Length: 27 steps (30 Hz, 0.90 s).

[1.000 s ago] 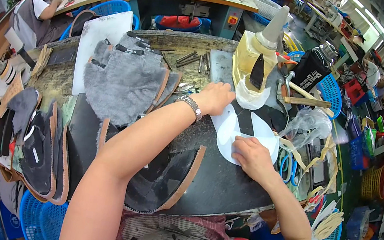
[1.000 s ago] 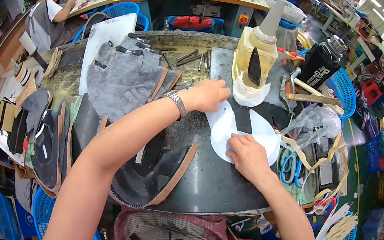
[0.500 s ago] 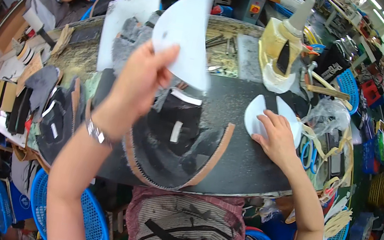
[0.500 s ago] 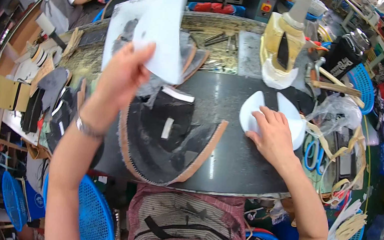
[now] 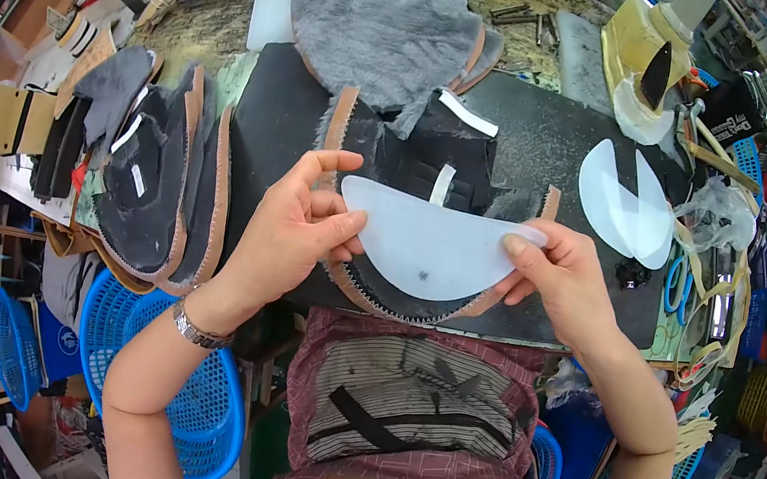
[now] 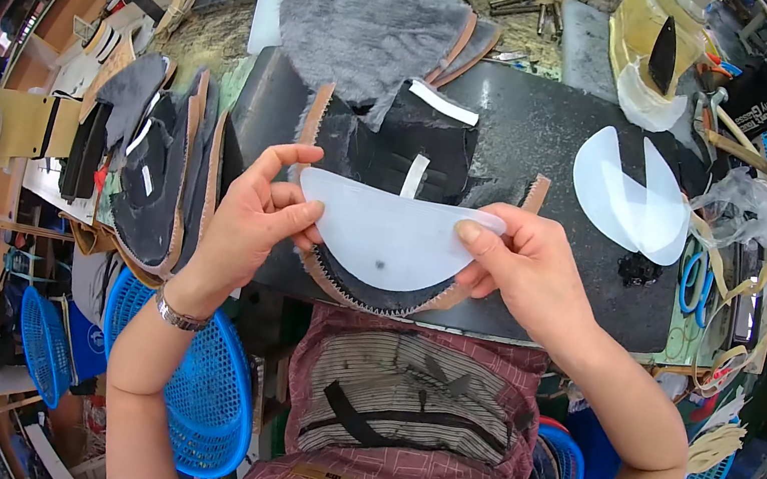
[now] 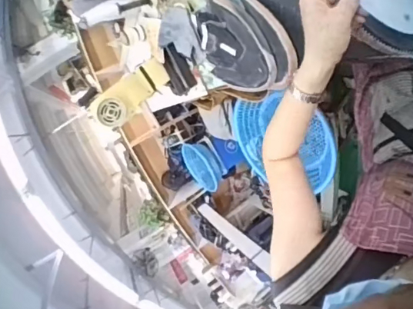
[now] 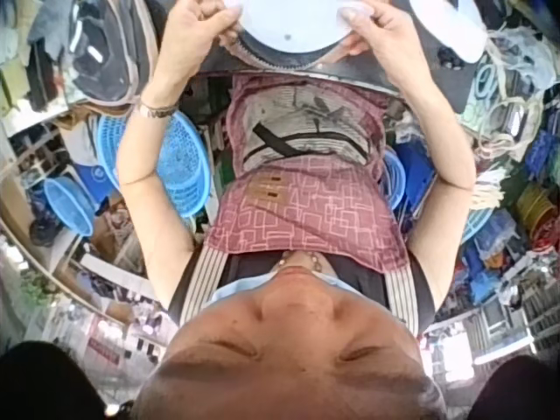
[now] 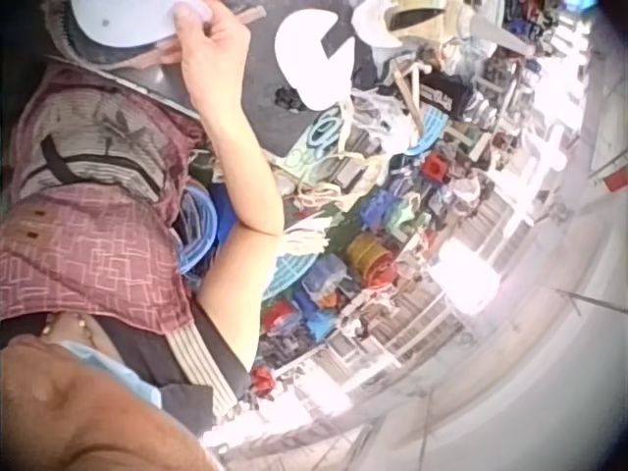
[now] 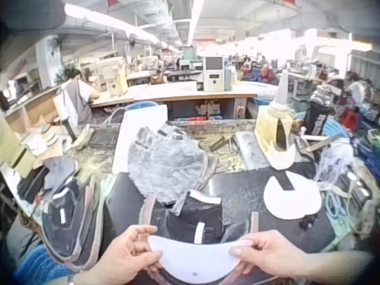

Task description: The person assembles slipper components by hand at a workbench. They apply adhesive strips to the edges of black slipper soles, then place white insoles and grey fuzzy fabric layers onto the soles, pressing them down to secure the assembly.

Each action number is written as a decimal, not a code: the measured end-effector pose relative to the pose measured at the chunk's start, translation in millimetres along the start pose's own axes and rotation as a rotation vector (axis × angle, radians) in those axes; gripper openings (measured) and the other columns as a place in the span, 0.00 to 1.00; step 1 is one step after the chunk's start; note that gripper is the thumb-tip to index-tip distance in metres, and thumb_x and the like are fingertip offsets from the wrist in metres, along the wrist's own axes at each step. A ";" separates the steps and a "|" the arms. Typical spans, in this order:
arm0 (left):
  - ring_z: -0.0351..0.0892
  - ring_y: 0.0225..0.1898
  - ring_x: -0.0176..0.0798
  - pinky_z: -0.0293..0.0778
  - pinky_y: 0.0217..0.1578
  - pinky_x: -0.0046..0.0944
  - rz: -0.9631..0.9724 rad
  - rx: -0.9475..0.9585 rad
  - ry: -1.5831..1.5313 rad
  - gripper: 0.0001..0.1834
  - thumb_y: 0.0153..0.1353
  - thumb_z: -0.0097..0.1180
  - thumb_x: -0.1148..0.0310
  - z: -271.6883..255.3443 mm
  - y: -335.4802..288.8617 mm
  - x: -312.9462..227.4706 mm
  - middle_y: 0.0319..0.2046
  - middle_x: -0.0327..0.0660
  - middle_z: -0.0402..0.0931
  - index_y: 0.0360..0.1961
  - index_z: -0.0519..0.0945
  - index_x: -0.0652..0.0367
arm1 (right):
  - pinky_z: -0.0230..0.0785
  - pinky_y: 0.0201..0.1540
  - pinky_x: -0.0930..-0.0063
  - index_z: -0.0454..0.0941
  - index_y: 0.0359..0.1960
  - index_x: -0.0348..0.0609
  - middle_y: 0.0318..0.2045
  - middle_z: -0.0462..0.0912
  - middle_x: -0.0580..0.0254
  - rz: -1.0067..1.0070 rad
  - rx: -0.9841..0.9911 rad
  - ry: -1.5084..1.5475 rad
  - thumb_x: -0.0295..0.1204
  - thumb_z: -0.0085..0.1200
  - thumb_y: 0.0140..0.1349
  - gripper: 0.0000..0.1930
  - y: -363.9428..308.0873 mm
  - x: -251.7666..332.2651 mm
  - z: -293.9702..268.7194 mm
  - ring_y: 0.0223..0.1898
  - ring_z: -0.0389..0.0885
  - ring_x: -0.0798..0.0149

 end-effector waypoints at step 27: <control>0.77 0.23 0.47 0.70 0.25 0.43 0.525 -0.158 0.921 0.21 0.54 0.59 0.65 30.0 97.2 -21.2 0.22 0.45 0.76 0.47 0.71 0.58 | 0.66 0.30 0.70 0.77 0.23 0.38 0.19 0.77 0.60 -0.169 -0.179 -0.774 0.40 0.58 0.54 0.15 96.8 14.1 -22.1 0.24 0.75 0.63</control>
Point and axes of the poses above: each hand's wrist, its own y-axis towards the middle knuckle, its own z-axis out of the palm, x = y × z, the point moved 6 cm from there along y, towards the middle knuckle
